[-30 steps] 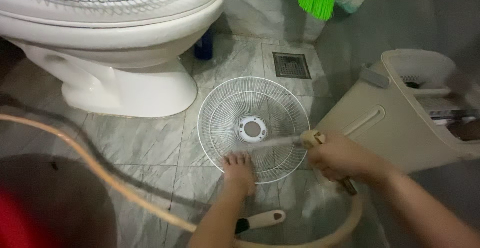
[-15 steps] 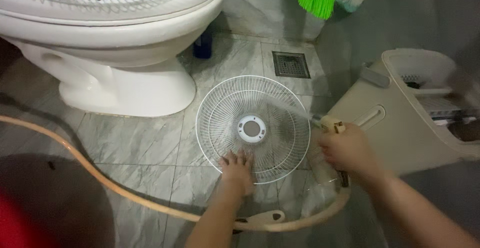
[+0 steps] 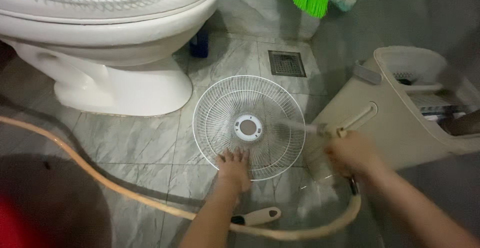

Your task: The person scrubs a white fan cage with a brush and rinses it with a hose. The person scrubs both sides of the cage, rinses the brush, and then rinses the cage thoroughly.

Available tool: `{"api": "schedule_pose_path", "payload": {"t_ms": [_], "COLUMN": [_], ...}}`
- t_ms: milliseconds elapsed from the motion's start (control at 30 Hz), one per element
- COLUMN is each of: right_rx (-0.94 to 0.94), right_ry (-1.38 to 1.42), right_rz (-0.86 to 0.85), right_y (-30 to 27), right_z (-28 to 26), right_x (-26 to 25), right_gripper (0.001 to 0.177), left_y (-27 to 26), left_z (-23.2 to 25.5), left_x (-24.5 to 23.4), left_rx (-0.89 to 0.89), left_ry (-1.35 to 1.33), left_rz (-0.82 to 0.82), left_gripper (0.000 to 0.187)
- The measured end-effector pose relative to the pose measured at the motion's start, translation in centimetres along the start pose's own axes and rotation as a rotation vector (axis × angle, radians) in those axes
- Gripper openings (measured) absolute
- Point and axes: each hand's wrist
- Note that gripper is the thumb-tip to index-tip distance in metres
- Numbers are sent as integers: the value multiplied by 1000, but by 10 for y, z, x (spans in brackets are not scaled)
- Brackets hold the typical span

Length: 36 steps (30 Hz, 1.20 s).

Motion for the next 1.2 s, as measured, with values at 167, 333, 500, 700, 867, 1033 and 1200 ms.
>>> {"api": "schedule_pose_path", "payload": {"t_ms": [167,333,500,700,867,1033,1200], "right_rx": [186,336,210,-489,-899,-873,-1120], "right_ry": [410,684,809,-568,-914,-698,-732], "right_rz": [-422,-229,-316,-327,-332,-666,-556], "right_y": [-11,-28,-29,-14,-19,-9,-11], "right_z": [42,35,32,21,49,125,157], "right_x": [25,87,114,123,147,195,223], "right_gripper": [18,27,40,47,24,62,29], "left_y": [10,-8,-21,-12,-19,-25,-23], "left_z": [7,3,17,44,43,7,-45], "left_x": [9,10,19,70,123,93,38], "left_rx": [-9,84,174,69,336,-82,-489], "left_ry": [-13,-216,-1031,-1402,-770,-494,-902], "left_rz": [153,232,350,-299,-87,132,290], "left_gripper": [69,35,43,45,43,48,58]}}
Point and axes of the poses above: each hand's wrist, its own y-axis towards the middle knuckle, its own x-axis out of the palm, z = x × y, and after that the axes turned 5 degrees about -x, right-handed
